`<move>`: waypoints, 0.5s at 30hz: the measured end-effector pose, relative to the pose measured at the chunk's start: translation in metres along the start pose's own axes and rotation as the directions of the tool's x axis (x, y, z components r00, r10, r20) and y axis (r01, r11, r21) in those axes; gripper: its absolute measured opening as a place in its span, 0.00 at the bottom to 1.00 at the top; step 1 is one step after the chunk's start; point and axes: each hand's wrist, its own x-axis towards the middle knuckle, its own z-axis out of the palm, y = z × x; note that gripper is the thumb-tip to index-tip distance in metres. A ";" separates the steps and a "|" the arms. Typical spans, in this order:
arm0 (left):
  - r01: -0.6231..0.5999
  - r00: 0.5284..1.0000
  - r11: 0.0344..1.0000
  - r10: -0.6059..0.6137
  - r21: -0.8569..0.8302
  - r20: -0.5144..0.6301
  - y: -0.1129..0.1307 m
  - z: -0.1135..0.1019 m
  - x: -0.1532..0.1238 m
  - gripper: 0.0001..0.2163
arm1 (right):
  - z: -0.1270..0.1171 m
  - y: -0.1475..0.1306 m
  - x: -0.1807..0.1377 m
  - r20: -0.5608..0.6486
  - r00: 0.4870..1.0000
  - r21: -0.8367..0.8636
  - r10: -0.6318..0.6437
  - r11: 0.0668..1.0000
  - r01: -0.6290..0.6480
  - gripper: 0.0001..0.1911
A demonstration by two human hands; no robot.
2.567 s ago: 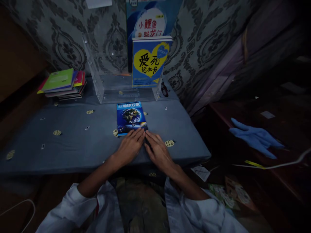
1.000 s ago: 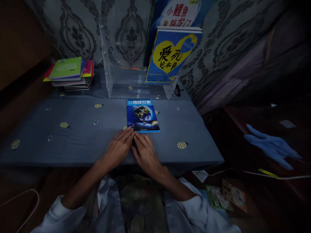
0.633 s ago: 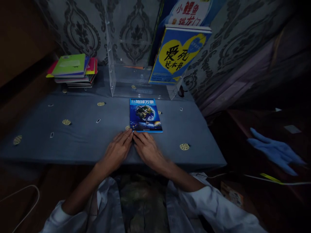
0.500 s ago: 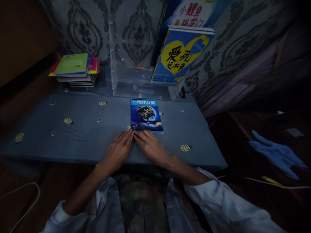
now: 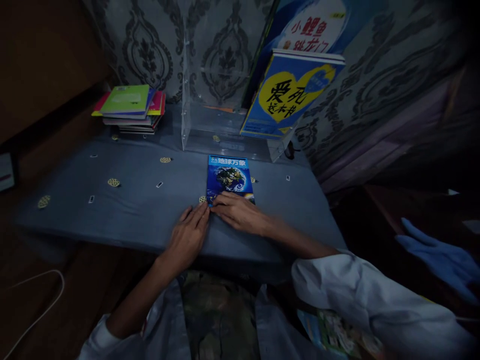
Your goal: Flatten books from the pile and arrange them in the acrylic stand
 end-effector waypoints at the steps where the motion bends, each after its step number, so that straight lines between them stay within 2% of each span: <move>1: 0.005 1.000 1.000 -0.005 -0.003 0.003 0.001 0.000 0.000 0.19 | -0.002 0.002 0.001 -0.017 1.000 0.057 -0.002 0.998 0.003 0.15; 4: 0.018 1.000 1.000 -0.018 -0.010 0.008 0.003 0.000 -0.001 0.19 | -0.004 0.004 0.003 -0.061 0.998 0.171 0.026 0.985 -0.015 0.16; 7: 0.037 0.999 0.999 -0.037 -0.010 0.021 0.005 0.001 -0.001 0.20 | -0.004 0.003 0.004 -0.063 0.998 0.197 0.030 0.980 -0.017 0.20; 15: 0.058 0.998 0.998 -0.058 0.004 -0.019 0.009 0.003 0.000 0.19 | 0.008 0.012 0.008 -0.044 0.998 0.027 -0.049 0.998 0.050 0.24</move>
